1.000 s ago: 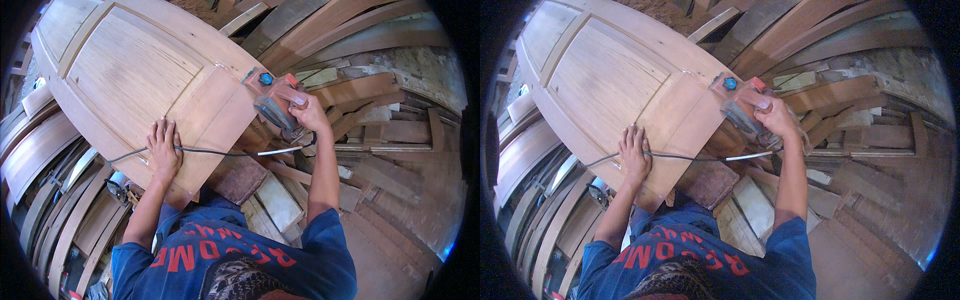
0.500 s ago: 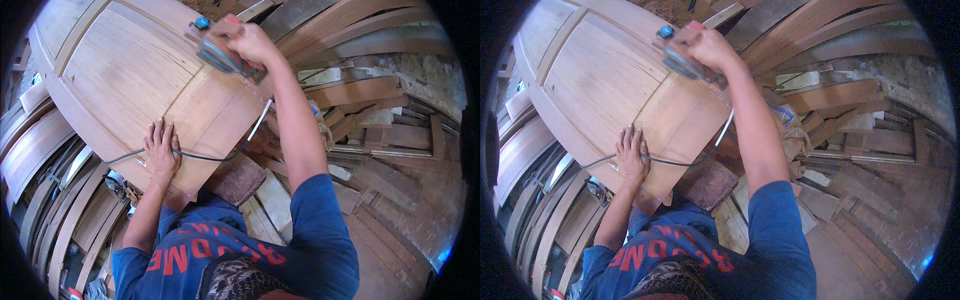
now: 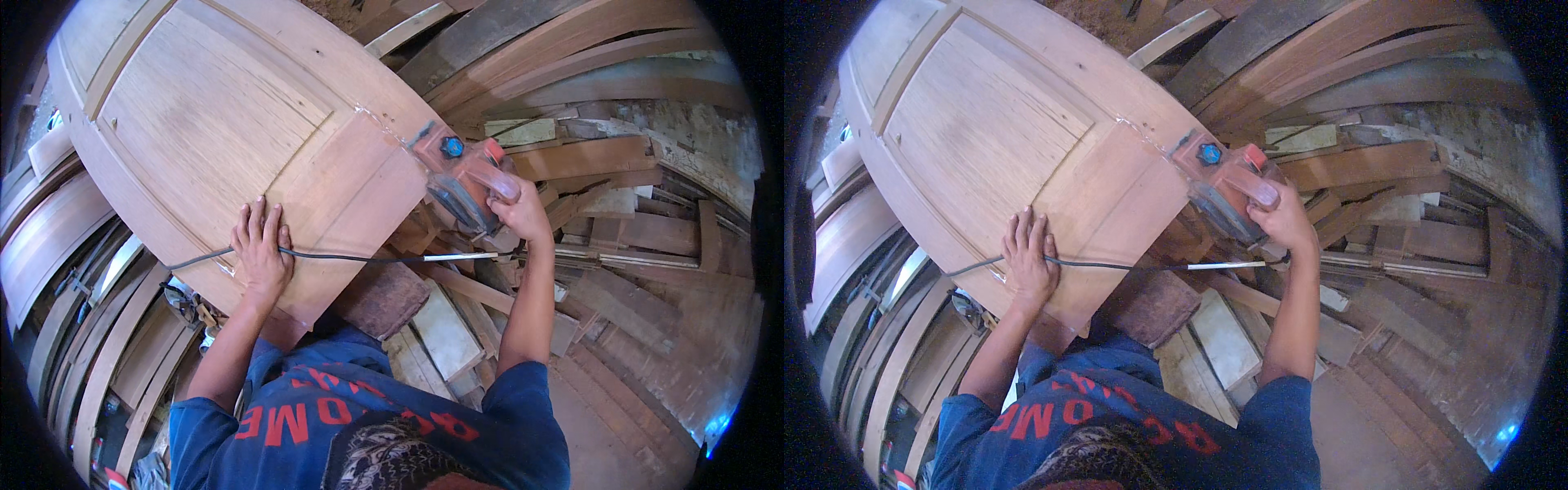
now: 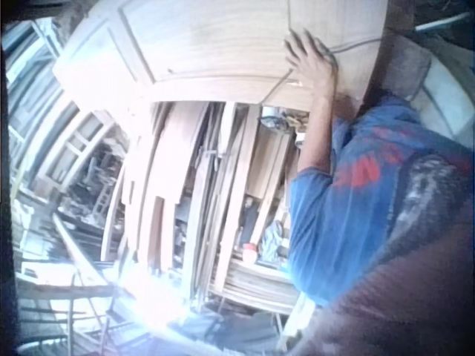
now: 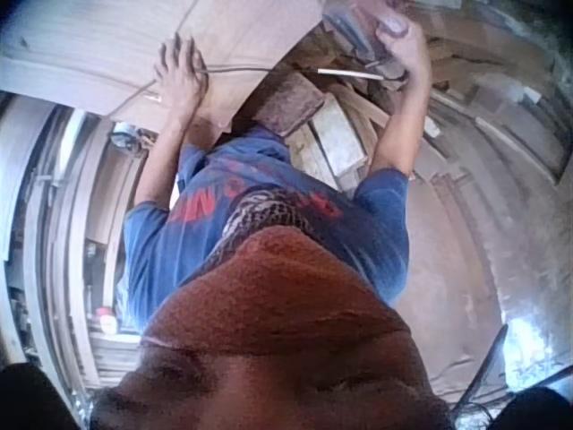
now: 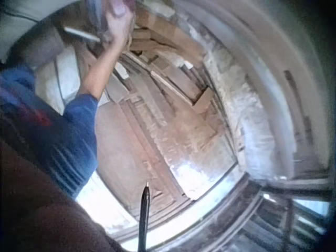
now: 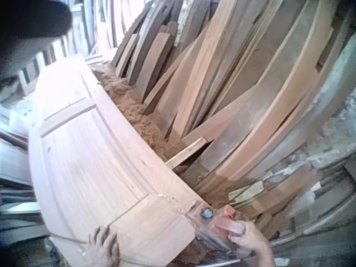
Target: The person assembles a wooden door by applying glue to the frame and using a hammer to secure the panels. They then use a power sander to smooth the surface of the door.
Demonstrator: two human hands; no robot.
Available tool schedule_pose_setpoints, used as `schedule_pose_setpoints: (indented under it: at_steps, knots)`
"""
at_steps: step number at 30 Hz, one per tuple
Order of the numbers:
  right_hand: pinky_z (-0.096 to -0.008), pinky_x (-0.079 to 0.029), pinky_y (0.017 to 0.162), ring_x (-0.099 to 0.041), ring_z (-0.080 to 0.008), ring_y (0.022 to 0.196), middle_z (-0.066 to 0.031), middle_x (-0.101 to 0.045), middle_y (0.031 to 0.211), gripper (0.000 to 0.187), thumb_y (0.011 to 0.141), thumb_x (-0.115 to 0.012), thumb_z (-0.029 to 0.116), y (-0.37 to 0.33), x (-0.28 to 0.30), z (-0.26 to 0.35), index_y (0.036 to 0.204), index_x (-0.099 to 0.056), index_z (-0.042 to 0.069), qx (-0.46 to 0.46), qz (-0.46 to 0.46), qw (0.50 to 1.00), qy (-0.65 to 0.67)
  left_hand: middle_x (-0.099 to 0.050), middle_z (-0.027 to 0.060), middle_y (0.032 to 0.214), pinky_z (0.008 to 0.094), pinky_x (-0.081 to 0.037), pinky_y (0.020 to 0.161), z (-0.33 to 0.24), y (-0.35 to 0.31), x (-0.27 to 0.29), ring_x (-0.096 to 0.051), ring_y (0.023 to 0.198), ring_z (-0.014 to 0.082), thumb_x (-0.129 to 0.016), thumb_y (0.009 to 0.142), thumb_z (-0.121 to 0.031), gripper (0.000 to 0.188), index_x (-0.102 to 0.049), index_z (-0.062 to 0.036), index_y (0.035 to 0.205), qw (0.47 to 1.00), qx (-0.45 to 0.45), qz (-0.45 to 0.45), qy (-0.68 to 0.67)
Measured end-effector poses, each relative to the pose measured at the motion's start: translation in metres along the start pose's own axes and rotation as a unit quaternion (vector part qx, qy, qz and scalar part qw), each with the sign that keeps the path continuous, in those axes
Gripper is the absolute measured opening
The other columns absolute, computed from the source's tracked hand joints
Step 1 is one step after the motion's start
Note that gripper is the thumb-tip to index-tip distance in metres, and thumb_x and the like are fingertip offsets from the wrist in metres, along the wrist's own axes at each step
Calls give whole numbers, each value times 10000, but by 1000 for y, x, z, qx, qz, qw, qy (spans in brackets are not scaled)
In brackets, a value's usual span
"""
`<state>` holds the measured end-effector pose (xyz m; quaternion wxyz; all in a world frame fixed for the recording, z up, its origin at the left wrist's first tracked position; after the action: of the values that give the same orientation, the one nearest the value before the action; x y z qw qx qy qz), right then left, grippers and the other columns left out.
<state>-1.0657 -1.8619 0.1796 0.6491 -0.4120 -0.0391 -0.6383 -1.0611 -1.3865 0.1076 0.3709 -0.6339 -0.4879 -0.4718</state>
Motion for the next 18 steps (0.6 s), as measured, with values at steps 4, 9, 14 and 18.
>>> schedule_pose_setpoints:
  at_steps: [4, 9, 14, 18]
  knots:
    - [-289, -481, 612, -567, -83, 680, 6, -660, 833, 293, 825, -757, 76, 0, -2, -3, 1103, -705, -2, 35, -8, 999, 31, -473, 161, 1591, 569, -260, 1198, 1, 1, -1, -358, 1504, 404, -569, 1034, -233, 407, -607, -102, 1418, 1000, -7, -2, 4]
    - [-403, -554, 877, -724, -275, 918, -174, -765, 992, 395, 776, -759, 134, 31, -12, 32, 1136, -714, -22, 17, 0, 1000, 4, -493, 139, 1577, 562, -267, 1183, 4, 1, -4, -383, 1476, 399, -602, 1004, -234, 421, -626, -141, 1414, 1000, -10, -16, 2]
    - [-343, -547, 821, -659, -158, 861, -67, -732, 935, 344, 820, -743, 84, 74, -33, 85, 1142, -698, -26, 103, 4, 995, 13, -498, 138, 1572, 566, -273, 1179, 1, 1, -2, -384, 1474, 401, -604, 1002, -241, 421, -631, -142, 1410, 1000, -4, -7, 7]
    - [-371, -553, 812, -681, -192, 854, -99, -735, 901, 331, 790, -705, 99, 139, -57, 146, 1094, -705, -33, 196, -15, 980, 20, -495, 138, 1574, 571, -273, 1178, 3, 1, -1, -383, 1475, 403, -604, 1002, -245, 424, -632, -138, 1412, 1000, 2, -3, 0]
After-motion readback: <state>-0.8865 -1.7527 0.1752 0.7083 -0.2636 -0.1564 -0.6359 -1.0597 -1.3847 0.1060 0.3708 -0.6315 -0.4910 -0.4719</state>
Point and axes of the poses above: each hand's wrist, its own y-axis towards the middle knuckle, its own x-axis out of the back of the hand, z = x × y, the point moved 3 cm from there along y, towards the middle knuckle
